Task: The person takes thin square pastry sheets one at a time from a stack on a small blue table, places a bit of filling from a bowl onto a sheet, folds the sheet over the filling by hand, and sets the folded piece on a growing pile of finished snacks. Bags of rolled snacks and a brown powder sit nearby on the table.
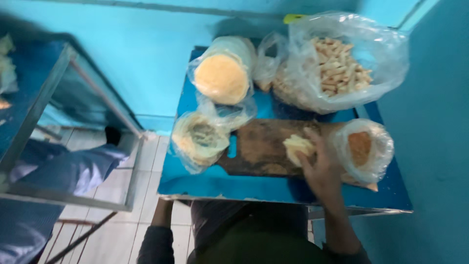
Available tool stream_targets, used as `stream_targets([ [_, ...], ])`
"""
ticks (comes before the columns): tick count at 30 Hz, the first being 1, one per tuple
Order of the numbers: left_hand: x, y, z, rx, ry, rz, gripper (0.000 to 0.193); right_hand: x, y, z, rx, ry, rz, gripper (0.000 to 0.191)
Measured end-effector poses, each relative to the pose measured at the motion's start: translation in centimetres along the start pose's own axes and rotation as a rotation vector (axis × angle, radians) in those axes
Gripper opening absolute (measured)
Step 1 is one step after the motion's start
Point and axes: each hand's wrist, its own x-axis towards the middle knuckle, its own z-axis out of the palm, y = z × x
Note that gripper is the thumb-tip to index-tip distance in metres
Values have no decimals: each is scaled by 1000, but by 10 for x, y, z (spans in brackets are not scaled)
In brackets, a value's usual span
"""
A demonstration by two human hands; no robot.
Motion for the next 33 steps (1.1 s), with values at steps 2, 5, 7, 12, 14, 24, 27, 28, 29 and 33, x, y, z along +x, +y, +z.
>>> stream_targets([
  [2, -2, 0, 2, 41, 7, 7, 34, -2, -15, 6, 73, -28, -19, 54],
  [5, -5, -1, 3, 102, 26, 27, 35, -12, -48, 25, 172, -94, -182, 51],
  [7, -6, -4, 3, 157, 39, 45, 35, -9, -61, 34, 185, -170, -176, 51],
  [12, -10, -17, -13, 420, 94, 111, 36, 21, -39, 3, -152, 132, -111, 45],
  [14, -15, -25, -35, 590, 129, 154, 37, 18, -30, -13, -228, 224, 6, 52],
  [24, -38, -14, -134, 127, 35, 180, 27, 4, -19, -1, -116, 73, 23, 52],
  [27, -65, -3, -78, 449, -132, 347, 44, 4, -14, -4, 157, -95, 196, 59],
  [28, -70, 5, -56, 560, -129, 384, 40, 2, -16, -1, 252, -195, 287, 60],
  [29, -73, 16, -38, 670, -126, 420, 36, 1, -18, 2, 345, -296, 379, 60],
  [33, -86, 71, -1, 727, -103, 429, 27, -2, -27, 8, 325, -318, 299, 67],
])
